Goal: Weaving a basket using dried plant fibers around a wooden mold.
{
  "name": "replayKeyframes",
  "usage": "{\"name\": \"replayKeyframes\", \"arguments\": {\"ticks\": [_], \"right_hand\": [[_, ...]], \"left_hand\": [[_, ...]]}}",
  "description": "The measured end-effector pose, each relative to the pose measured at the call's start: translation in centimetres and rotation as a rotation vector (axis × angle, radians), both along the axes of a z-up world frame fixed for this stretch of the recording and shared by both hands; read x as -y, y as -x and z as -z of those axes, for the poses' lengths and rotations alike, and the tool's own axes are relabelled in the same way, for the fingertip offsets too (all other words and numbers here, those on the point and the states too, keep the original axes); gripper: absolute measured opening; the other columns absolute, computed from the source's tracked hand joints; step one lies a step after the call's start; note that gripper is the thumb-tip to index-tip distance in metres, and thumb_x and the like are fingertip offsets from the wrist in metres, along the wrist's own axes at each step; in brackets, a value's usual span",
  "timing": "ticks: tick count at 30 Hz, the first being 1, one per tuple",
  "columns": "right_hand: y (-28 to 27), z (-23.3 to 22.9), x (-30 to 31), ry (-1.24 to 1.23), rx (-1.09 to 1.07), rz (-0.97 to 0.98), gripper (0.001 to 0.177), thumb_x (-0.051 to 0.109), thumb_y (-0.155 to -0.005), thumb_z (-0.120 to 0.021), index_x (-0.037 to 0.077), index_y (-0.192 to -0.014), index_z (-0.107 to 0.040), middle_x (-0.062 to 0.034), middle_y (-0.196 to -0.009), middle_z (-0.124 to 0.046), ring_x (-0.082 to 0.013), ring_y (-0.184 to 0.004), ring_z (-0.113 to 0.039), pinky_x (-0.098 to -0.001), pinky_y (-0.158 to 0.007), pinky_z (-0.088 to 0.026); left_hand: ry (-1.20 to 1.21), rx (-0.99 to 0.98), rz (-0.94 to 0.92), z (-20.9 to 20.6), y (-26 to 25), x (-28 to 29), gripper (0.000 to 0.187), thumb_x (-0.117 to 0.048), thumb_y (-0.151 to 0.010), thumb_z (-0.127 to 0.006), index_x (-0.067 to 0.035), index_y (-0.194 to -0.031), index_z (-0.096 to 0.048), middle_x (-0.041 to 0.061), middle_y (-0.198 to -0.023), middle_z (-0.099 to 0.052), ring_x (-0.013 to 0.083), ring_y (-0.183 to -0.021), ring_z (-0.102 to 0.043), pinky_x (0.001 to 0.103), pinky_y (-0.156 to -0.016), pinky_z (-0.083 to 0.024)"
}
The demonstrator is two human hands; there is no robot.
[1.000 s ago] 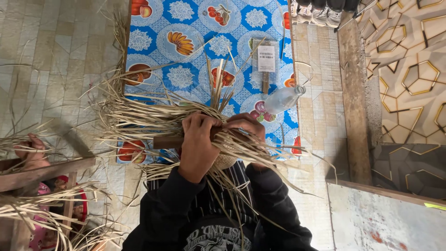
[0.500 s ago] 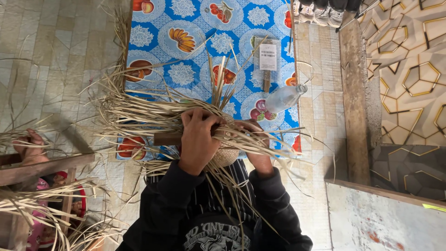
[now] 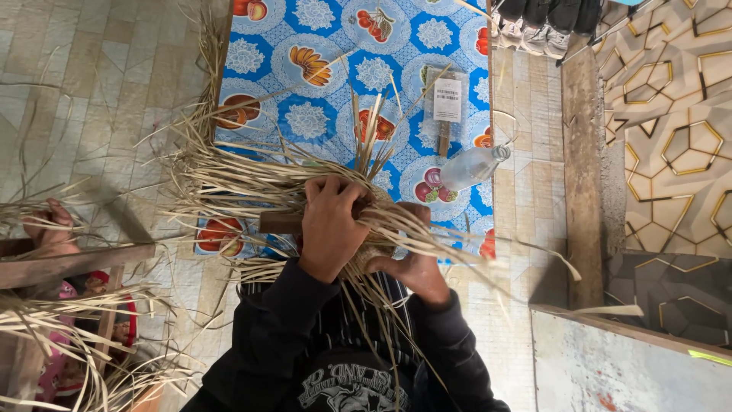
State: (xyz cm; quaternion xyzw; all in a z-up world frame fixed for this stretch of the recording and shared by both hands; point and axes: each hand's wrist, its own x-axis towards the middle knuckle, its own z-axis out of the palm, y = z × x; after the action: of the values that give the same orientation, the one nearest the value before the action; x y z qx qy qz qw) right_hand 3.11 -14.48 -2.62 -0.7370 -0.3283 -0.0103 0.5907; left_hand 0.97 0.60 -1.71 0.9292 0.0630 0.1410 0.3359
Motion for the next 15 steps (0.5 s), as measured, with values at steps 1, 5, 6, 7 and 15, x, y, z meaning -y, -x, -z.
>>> {"name": "replayKeyframes", "arguments": {"ticks": [1, 5, 6, 7, 15], "right_hand": [[0.5, -0.2, -0.3, 0.000, 0.002, -0.003, 0.099, 0.015, -0.051, -0.092, -0.009, -0.125, -0.031, -0.0281, -0.115, -0.059, -0.0452, -0.112, -0.054, -0.0588, -0.105, -0.035], [1.8, -1.4, -1.4, -0.330, -0.403, 0.041, 0.038, 0.007, -0.077, -0.072, -0.008, -0.105, -0.050, -0.0262, -0.091, -0.065, -0.0427, -0.089, -0.065, -0.0594, -0.095, -0.044], [2.1, -1.8, -1.6, -0.553, -0.540, 0.018, 0.032, 0.004, -0.075, -0.071, -0.014, -0.096, -0.056, -0.0309, -0.083, -0.064, -0.0473, -0.081, -0.065, -0.0641, -0.093, -0.044], [2.0, -0.6, 0.0, -0.548, -0.541, 0.013, 0.032, 0.004, -0.075, -0.071, -0.014, -0.096, -0.056, -0.0309, -0.083, -0.064, -0.0473, -0.081, -0.065, -0.0641, -0.093, -0.044], [1.7, -1.6, 6.2, -0.846, -0.313, -0.347, 0.051, 0.011, -0.091, -0.048, -0.006, -0.137, -0.036, -0.0112, -0.067, -0.057, -0.0215, -0.059, -0.059, -0.0413, -0.067, -0.047]], "left_hand": [[0.000, 0.002, -0.003, -0.7, 0.1, -0.1, 0.015, -0.014, -0.083, -0.069, -0.017, -0.096, -0.060, 0.005, -0.096, -0.050, 0.0332, -0.102, -0.047, 0.045, -0.060, -0.052], [0.059, -0.013, 0.017, -1.9, 0.1, -0.2, 0.022, -0.006, -0.079, -0.067, -0.011, -0.100, -0.060, 0.013, -0.102, -0.052, 0.0373, -0.097, -0.049, 0.054, -0.073, -0.051], [0.059, -0.034, 0.006, -1.8, 0.2, 0.0, 0.023, -0.007, -0.077, -0.068, -0.012, -0.098, -0.060, 0.012, -0.102, -0.052, 0.0364, -0.098, -0.049, 0.052, -0.074, -0.050], [0.063, -0.034, 0.000, -1.2, 0.1, 0.0, 0.023, -0.007, -0.077, -0.068, -0.012, -0.098, -0.060, 0.012, -0.102, -0.052, 0.0364, -0.098, -0.049, 0.052, -0.074, -0.050], [-0.037, -0.100, -0.021, 2.1, -0.7, -0.1, 0.025, -0.027, -0.070, -0.075, -0.029, -0.089, -0.060, -0.001, -0.097, -0.048, 0.0321, -0.107, -0.046, 0.051, -0.068, -0.055]]}}
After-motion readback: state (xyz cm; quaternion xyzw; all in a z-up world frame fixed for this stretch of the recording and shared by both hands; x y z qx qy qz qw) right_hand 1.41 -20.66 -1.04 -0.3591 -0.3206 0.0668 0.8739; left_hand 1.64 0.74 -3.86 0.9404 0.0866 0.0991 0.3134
